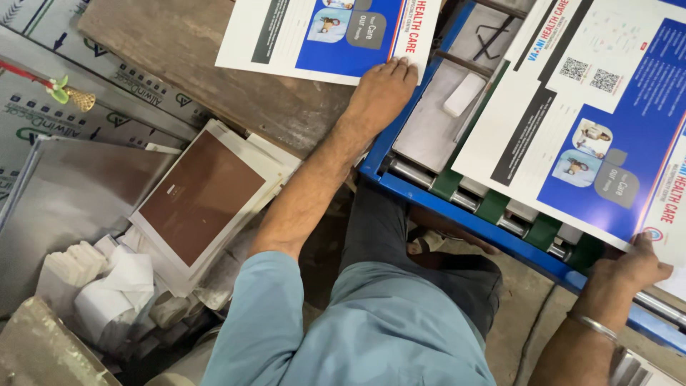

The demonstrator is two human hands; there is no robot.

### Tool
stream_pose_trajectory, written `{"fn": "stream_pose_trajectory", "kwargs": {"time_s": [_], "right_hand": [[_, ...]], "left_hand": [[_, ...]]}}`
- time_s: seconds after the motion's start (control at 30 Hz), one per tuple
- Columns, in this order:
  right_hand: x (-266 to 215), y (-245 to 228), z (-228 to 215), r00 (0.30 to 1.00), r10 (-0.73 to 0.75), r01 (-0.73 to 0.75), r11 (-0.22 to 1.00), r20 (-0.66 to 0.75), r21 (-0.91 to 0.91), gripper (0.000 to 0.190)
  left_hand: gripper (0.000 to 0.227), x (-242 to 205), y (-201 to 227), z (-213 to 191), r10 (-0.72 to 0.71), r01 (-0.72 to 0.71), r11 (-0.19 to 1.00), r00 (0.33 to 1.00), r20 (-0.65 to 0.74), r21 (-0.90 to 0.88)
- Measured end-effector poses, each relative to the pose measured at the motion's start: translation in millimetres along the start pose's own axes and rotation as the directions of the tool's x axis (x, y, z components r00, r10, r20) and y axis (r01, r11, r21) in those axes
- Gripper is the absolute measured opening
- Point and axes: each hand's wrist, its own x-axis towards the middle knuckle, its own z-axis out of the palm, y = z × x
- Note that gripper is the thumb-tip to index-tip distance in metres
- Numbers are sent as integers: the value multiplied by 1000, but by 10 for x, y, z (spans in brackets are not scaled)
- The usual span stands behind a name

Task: The person repeatedly picks up printed documents from a stack on a wooden table and places them onto a blue conveyor belt system. The documents are moved one by one from the left side to the right side of the frame.

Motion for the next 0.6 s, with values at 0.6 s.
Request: {"fn": "stream_pose_trajectory", "kwargs": {"time_s": [0.6], "right_hand": [[-309, 14, -182, 999, 45, -43, 997, -20, 62, 49]], "left_hand": [[43, -13, -69, -334, -154, 142, 857, 988, 16, -495]]}}
